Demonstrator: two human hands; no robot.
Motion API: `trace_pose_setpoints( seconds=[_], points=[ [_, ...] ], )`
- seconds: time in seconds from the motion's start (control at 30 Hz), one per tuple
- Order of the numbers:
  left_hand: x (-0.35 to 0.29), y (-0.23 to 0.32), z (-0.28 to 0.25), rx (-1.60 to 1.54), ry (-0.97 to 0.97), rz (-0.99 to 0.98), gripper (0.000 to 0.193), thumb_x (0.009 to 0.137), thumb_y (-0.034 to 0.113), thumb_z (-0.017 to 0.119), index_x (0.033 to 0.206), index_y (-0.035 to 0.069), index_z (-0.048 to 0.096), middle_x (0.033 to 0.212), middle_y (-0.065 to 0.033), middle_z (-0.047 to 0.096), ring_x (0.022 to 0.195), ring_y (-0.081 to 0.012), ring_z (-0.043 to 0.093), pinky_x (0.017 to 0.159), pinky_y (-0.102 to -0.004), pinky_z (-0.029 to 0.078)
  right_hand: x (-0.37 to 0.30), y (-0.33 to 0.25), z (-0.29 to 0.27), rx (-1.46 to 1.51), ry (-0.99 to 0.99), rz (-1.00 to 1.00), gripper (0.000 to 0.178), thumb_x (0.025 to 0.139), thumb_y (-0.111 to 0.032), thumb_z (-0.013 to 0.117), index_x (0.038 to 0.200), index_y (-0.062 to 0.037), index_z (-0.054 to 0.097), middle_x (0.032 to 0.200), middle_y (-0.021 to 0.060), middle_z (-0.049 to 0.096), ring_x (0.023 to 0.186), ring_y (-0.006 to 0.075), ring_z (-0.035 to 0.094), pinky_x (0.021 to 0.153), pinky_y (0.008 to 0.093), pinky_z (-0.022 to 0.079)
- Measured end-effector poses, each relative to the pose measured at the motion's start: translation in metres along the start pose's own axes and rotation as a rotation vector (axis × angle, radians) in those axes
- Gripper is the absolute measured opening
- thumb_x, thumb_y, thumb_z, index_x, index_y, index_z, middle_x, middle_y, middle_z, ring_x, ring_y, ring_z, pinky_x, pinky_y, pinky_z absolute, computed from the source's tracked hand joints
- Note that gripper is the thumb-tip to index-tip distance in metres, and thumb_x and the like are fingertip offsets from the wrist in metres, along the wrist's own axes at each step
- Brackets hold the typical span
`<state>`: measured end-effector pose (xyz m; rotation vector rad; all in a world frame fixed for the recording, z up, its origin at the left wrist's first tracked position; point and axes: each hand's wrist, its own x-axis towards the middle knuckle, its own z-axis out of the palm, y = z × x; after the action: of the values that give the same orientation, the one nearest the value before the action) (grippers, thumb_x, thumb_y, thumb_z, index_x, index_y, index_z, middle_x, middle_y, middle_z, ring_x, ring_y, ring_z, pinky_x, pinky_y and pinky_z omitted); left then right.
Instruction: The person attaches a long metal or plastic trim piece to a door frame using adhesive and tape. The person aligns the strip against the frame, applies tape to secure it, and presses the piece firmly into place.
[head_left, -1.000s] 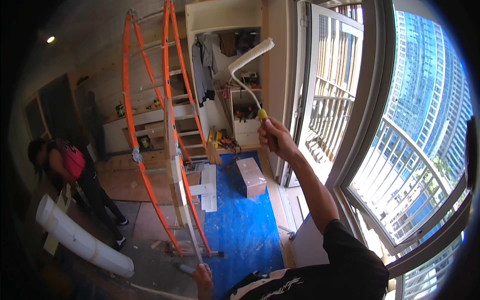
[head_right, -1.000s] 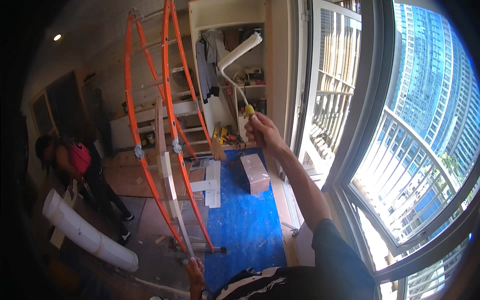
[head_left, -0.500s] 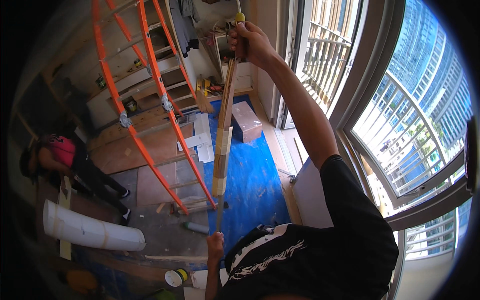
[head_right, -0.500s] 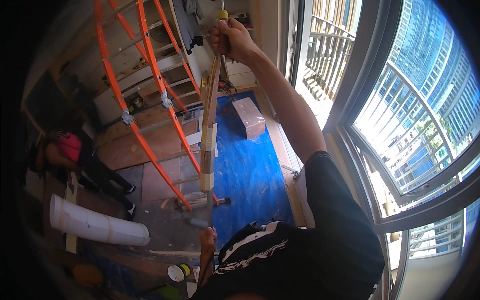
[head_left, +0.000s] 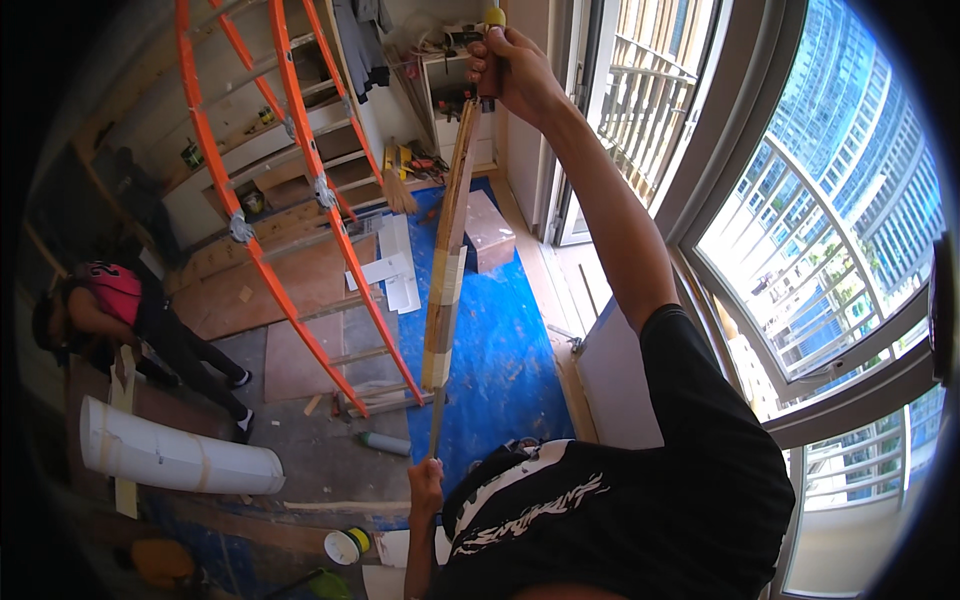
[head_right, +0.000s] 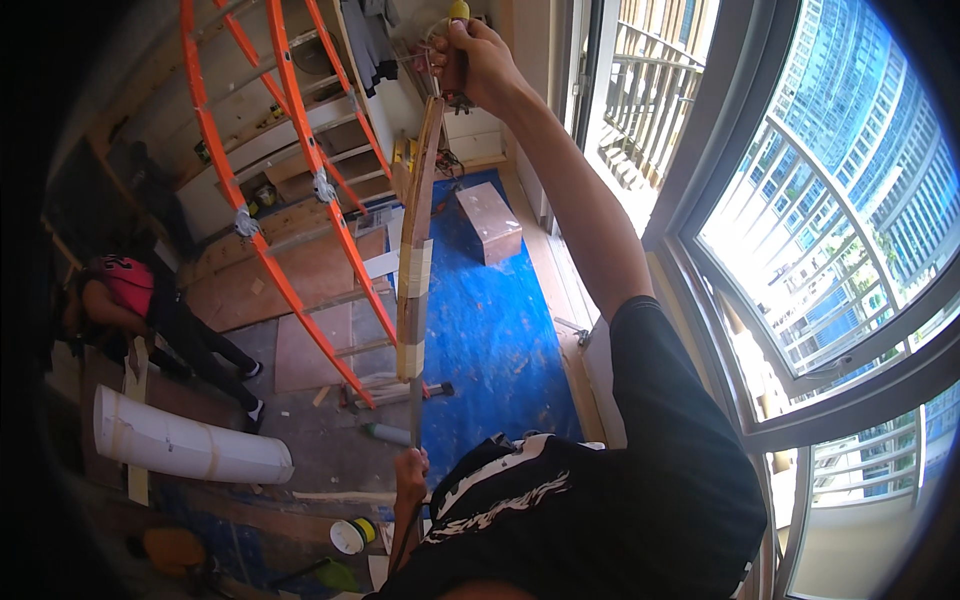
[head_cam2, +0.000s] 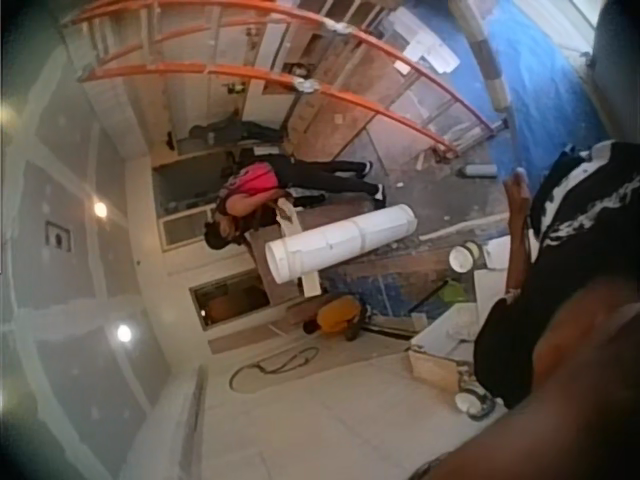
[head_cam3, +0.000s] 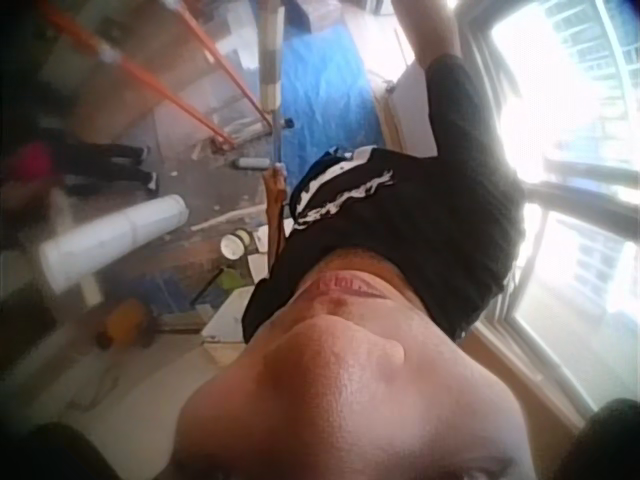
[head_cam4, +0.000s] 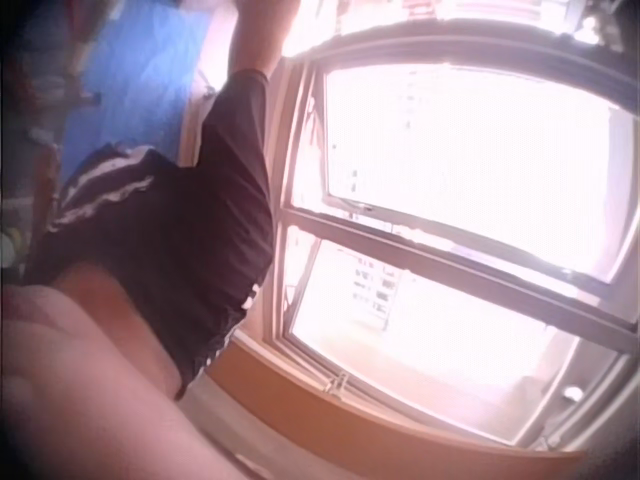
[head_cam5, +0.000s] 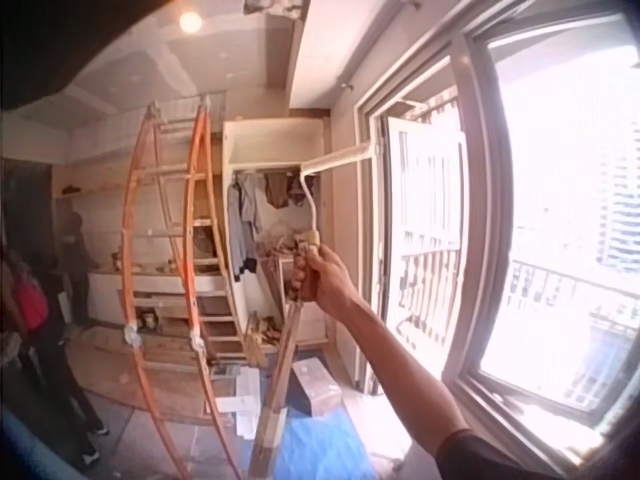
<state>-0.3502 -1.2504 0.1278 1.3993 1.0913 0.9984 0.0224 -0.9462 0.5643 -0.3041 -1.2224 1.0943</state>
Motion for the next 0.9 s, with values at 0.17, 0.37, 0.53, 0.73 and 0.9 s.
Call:
trace_pose_setpoints(
  seconds=[0.17, 0.37, 0.53, 0.73, 0.9],
  points=[
    [-0.001, -0.002, 0.003, -0.007, -0.003, -0.015, 0.043, 0.099, 0.039, 0.044, 0.076, 0.004, 0.050, 0.059, 0.0038, 0.039, 0.050, -0.0048, 0.033, 0.046, -0.0236, 0.025, 0.000, -0.001, 0.001, -0.003, -0.011, -0.023, 0.012, 0.103, -0.019, 0.041, 0.105, -0.0070, 0.040, 0.085, 0.0036, 0.046, 0.074, 0.0140, 0.047, 0.069, 0.0323, 0.046],
    [0.001, -0.006, 0.009, -0.055, -0.007, -0.036, 0.042, 0.099, 0.039, 0.045, 0.075, 0.005, 0.050, 0.059, 0.0043, 0.039, 0.050, -0.0046, 0.033, 0.046, -0.0235, 0.024, 0.003, 0.003, 0.004, 0.082, 0.000, -0.028, 0.010, 0.103, -0.019, 0.041, 0.100, -0.0084, 0.039, 0.085, 0.0040, 0.046, 0.074, 0.0153, 0.048, 0.069, 0.0328, 0.046],
    [0.005, -0.004, 0.014, -0.067, -0.018, -0.024, 0.042, 0.100, 0.038, 0.045, 0.074, 0.005, 0.049, 0.059, 0.0040, 0.039, 0.051, -0.0046, 0.033, 0.046, -0.0236, 0.023, -0.001, 0.004, 0.008, 0.011, 0.032, 0.007, 0.011, 0.103, -0.019, 0.040, 0.099, -0.0088, 0.038, 0.085, 0.0040, 0.046, 0.073, 0.0150, 0.047, 0.068, 0.0326, 0.045],
    [0.009, -0.005, 0.020, -0.049, -0.004, -0.009, 0.041, 0.100, 0.033, 0.044, 0.071, 0.004, 0.050, 0.058, 0.0015, 0.043, 0.051, -0.0061, 0.036, 0.047, -0.0254, 0.027, 0.000, 0.008, 0.004, 0.052, 0.047, 0.007, 0.011, 0.103, -0.018, 0.040, 0.099, -0.0080, 0.037, 0.085, 0.0044, 0.045, 0.072, 0.0149, 0.045, 0.067, 0.0327, 0.044],
    [0.014, -0.003, 0.026, -0.057, -0.014, 0.005, 0.040, 0.099, 0.027, 0.044, 0.069, 0.001, 0.053, 0.057, -0.0007, 0.049, 0.054, -0.0081, 0.042, 0.050, -0.0281, 0.033, 0.003, 0.010, 0.003, 0.080, 0.097, -0.028, 0.012, 0.103, -0.018, 0.040, 0.100, -0.0072, 0.037, 0.085, 0.0056, 0.045, 0.072, 0.0157, 0.044, 0.067, 0.0339, 0.043]
  ],
)
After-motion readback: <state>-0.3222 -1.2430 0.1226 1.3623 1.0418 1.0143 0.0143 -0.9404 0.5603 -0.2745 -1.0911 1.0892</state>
